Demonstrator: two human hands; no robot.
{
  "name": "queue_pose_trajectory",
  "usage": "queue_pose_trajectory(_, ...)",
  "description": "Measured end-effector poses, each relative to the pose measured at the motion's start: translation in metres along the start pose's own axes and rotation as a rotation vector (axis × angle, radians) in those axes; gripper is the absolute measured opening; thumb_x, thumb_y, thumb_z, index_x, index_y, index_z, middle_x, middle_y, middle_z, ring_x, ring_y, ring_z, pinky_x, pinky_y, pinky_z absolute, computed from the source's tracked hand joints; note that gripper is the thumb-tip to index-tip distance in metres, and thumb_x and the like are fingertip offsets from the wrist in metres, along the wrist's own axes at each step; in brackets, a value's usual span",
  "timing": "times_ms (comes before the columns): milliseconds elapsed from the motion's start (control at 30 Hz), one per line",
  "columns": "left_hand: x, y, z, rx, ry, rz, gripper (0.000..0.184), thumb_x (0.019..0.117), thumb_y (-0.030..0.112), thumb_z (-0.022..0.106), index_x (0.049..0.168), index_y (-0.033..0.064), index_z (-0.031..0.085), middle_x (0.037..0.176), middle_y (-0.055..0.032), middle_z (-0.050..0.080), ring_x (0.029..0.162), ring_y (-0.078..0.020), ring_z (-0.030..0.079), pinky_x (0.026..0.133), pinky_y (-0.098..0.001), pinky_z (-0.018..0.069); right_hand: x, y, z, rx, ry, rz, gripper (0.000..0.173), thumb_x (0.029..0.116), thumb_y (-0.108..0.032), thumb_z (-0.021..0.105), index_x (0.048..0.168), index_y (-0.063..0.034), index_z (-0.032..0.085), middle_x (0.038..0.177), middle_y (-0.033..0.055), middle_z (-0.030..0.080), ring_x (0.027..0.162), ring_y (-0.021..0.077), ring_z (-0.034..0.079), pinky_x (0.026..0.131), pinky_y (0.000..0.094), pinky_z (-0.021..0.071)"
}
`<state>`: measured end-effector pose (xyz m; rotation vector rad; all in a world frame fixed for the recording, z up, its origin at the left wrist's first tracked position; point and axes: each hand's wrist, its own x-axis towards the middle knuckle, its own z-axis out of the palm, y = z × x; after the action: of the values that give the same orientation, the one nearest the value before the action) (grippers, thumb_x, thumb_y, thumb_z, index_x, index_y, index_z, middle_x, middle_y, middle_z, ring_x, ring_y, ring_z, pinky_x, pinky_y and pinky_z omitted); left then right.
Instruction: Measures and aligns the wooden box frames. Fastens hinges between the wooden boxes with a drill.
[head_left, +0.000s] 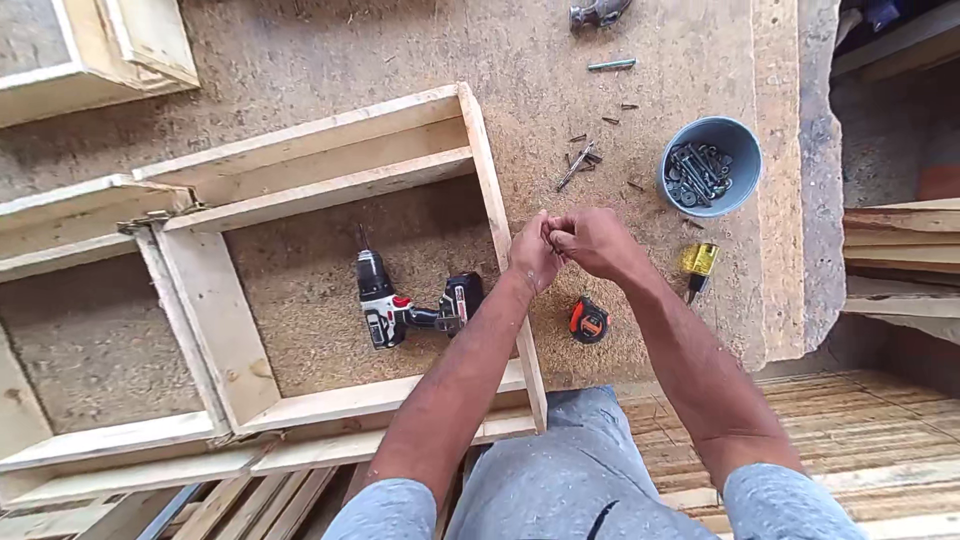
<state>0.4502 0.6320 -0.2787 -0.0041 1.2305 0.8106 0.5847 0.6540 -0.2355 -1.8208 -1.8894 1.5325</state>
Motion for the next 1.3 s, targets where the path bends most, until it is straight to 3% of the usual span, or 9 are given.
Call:
queue_pose_trajectory(100,0.007,0.002,0.004,-0.083,-0.004,-0.102,0.043,0.1102,0.040,0.033,0.096,0.0079,0.058,0.077,-0.0092,0.062,0.065,-0.0222,0.064,0.065,-0.0414,0.0589,0.013,0.001,-0.007,-0.166,0.326,-0.051,0.026,0.1056,-0.023,0.053,0.101,-0.0080,0.073,0.085,0.0113,0.072,0.079,0.0269,0.071,0.070,0.0503,0.0579)
queue_pose_trajectory(200,-0.001,0.006,0.009,0.008,0.063,-0.103,0.035,0.1104,0.034,0.041,0.094,0.0082,0.059,0.073,-0.0052,0.058,0.058,-0.0170,0.058,0.059,-0.0340,0.0570,0.068,0.033,-0.018,-0.359,0.474,-0.017,0.035,0.0997,-0.024,0.060,0.126,-0.0029,0.066,0.128,0.0183,0.065,0.121,0.0363,0.062,0.100,0.0519,0.0527)
queue_pose_trajectory(267,-0.012,0.004,0.008,0.071,0.043,-0.056,0.037,0.1112,0.031,0.041,0.099,0.0037,0.063,0.077,-0.0079,0.063,0.064,-0.0179,0.062,0.063,-0.0326,0.0570,0.094,0.048,-0.019,-0.436,0.447,-0.012,0.043,0.0953,-0.029,0.067,0.125,0.0015,0.066,0.136,0.0227,0.059,0.129,0.0407,0.054,0.108,0.0522,0.0465)
queue_pose_trajectory(367,-0.030,-0.002,0.000,0.115,-0.018,-0.023,0.044,0.1131,0.034,0.035,0.102,0.0003,0.063,0.086,-0.0115,0.068,0.076,-0.0212,0.068,0.073,-0.0353,0.0593,0.102,0.047,-0.018,-0.427,0.400,0.037,0.028,0.0976,-0.028,0.065,0.110,-0.0027,0.070,0.120,0.0215,0.063,0.118,0.0385,0.061,0.099,0.0523,0.0522)
queue_pose_trajectory(633,-0.065,-0.018,-0.024,0.131,-0.157,-0.048,0.046,0.1139,0.031,0.032,0.109,-0.0018,0.063,0.100,-0.0152,0.070,0.090,-0.0252,0.071,0.083,-0.0405,0.0604,0.088,0.003,-0.025,-0.586,0.101,0.236,0.020,0.0969,-0.015,0.057,0.103,0.0011,0.067,0.112,0.0224,0.069,0.104,0.0407,0.069,0.078,0.0611,0.0557)
queue_pose_trajectory(833,-0.077,-0.013,-0.043,0.030,-0.311,-0.034,0.053,0.1145,0.033,0.022,0.118,-0.0024,0.061,0.109,-0.0184,0.071,0.100,-0.0285,0.071,0.090,-0.0444,0.0595,0.082,0.017,-0.046,-0.501,0.050,0.296,0.037,0.0925,-0.032,0.067,0.086,0.0039,0.067,0.100,0.0266,0.068,0.097,0.0438,0.068,0.077,0.0660,0.0537)
queue_pose_trajectory(967,-0.085,-0.004,-0.058,-0.173,-0.322,-0.070,0.060,0.1138,0.037,0.015,0.117,-0.0015,0.061,0.110,-0.0203,0.071,0.103,-0.0312,0.071,0.092,-0.0463,0.0590,0.067,0.046,-0.053,0.054,0.125,0.429,0.029,0.0932,-0.033,0.065,0.087,-0.0053,0.066,0.069,0.0058,0.065,0.057,0.0182,0.065,0.058,0.0401,0.0589)
queue_pose_trajectory(1067,-0.085,0.000,-0.069,-0.221,-0.346,-0.057,0.063,0.1135,0.041,0.014,0.119,-0.0015,0.061,0.111,-0.0206,0.071,0.105,-0.0309,0.071,0.094,-0.0451,0.0581,0.063,0.051,-0.052,0.564,0.072,0.509,0.014,0.0977,-0.022,0.056,0.085,-0.0148,0.055,0.063,-0.0031,0.055,0.049,0.0078,0.053,0.046,0.0241,0.0482)
queue_pose_trajectory(1300,-0.088,0.003,-0.089,-0.300,-0.384,-0.040,0.062,0.1138,0.040,0.017,0.126,-0.0031,0.060,0.120,-0.0231,0.069,0.112,-0.0326,0.069,0.099,-0.0454,0.0563,0.052,0.018,-0.039,0.207,0.172,0.529,0.017,0.0936,-0.026,0.063,0.086,-0.0108,0.062,0.062,-0.0014,0.060,0.050,0.0105,0.060,0.050,0.0297,0.0551)
